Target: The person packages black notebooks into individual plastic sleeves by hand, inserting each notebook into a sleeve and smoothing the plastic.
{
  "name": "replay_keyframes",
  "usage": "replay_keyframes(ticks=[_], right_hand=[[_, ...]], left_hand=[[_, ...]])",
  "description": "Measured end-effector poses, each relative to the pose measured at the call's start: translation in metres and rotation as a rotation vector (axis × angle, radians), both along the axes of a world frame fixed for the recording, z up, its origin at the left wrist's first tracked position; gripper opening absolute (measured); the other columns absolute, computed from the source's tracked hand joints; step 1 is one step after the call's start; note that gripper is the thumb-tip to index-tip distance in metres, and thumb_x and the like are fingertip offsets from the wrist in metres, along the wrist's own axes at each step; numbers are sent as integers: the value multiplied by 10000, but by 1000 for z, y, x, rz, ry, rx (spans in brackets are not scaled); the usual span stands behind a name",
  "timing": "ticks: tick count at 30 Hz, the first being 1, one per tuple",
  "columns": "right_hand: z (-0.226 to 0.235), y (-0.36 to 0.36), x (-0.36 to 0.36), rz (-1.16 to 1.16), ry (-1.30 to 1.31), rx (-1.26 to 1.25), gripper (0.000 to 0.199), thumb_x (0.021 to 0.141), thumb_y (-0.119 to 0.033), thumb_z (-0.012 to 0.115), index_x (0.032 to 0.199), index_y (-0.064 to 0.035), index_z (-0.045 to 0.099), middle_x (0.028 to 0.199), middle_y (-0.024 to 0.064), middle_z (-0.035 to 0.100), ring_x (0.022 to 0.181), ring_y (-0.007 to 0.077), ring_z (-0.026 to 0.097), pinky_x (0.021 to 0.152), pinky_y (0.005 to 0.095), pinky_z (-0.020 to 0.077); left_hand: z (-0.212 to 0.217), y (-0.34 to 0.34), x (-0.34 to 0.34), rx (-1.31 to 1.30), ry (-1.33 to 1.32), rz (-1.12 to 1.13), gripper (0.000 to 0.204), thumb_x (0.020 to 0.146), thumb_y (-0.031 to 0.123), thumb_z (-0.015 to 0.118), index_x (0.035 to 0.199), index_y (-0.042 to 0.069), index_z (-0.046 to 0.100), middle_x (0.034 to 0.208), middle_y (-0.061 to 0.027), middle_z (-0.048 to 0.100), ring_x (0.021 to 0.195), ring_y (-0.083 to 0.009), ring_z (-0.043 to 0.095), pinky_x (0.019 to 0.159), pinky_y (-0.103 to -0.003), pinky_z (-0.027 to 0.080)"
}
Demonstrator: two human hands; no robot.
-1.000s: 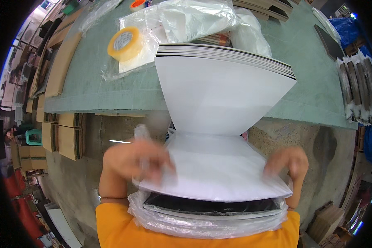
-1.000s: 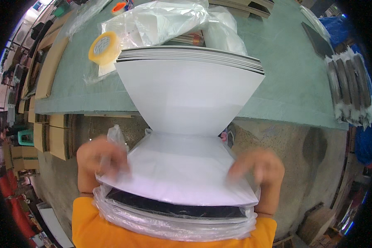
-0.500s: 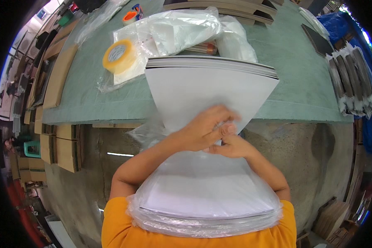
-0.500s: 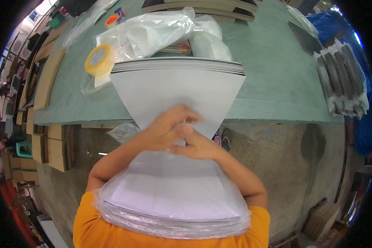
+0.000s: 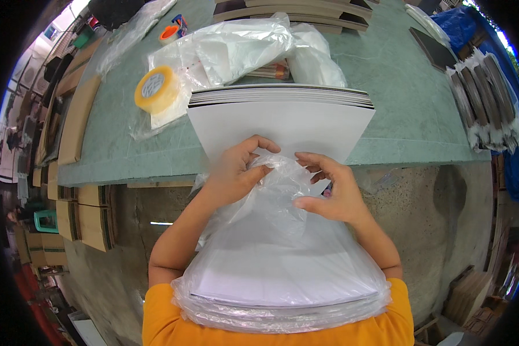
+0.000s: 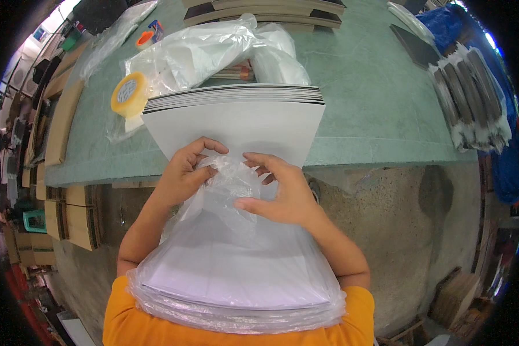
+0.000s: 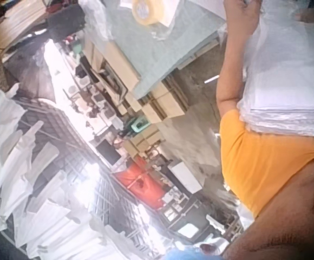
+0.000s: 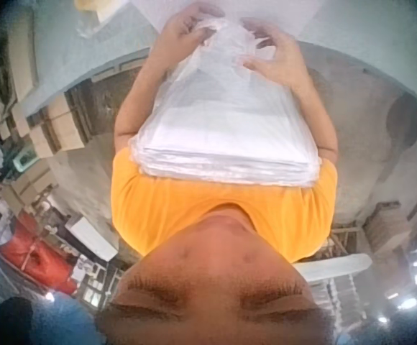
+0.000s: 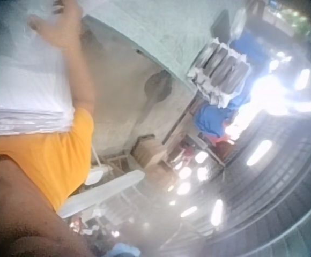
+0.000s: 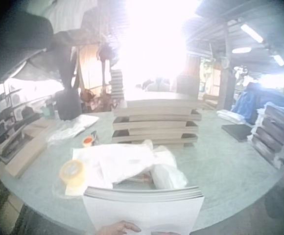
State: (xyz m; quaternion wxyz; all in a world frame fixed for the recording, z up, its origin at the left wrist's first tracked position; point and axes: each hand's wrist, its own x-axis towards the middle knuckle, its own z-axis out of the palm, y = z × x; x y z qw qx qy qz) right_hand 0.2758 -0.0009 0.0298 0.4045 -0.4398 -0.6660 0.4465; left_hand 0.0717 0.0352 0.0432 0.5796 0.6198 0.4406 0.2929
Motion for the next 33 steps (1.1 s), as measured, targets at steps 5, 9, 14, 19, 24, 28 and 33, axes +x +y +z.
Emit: replay_keyframes(ticks=[5,9,14,19,24,28,33], right_hand=[[-7,4,-2,-88,-101,-202,266,689,-156,687,891,-8,598,739,53,604,643,108,547,586,230,442],[-3,7,11,82,-2,-513,197,701,-154,684,788,8,610,665,55,591,587,91,530,543,223,432],[7,4,13,219,478,-533,253,737,-230,657,729,13,587,675,58,578,599,88,520,527,223,416],[-6,6,0,278,978,-676,258,800,-255,585,704,-17,562,683,65,579,611,109,534,529,238,425],[3,0,43,231,921,-562,259,818,-258,558,687,-34,555,691,64,577,578,121,525,540,247,424],[10,-1,25,200,335,-281,192,786,-235,594,736,-50,582,813,87,586,687,142,549,633,278,439],[90,-1,4,28,473,192,302,682,-232,690,889,-39,583,960,113,567,877,187,541,779,302,414]], left_hand=[[0,-1,-1,-47,21,-33,225,752,36,535,976,35,518,695,-28,538,577,-72,483,538,-208,388],[8,-2,-10,315,178,37,232,724,51,581,950,28,530,683,-28,536,561,-100,482,526,-218,385],[59,-16,-24,393,355,-199,135,706,70,626,804,8,558,646,-8,521,554,-106,462,521,-217,370],[25,-23,13,184,2,-151,116,722,103,619,706,11,549,626,9,499,560,-81,428,514,-219,363],[1,16,-106,223,359,576,146,742,175,593,700,62,510,644,40,446,563,-46,381,500,-198,327],[47,-10,-46,766,-71,868,226,712,228,662,788,79,509,722,-11,496,632,-113,460,579,-249,379],[28,-48,36,261,256,-552,271,808,274,564,901,21,531,693,-64,547,661,-159,544,577,-284,406]])
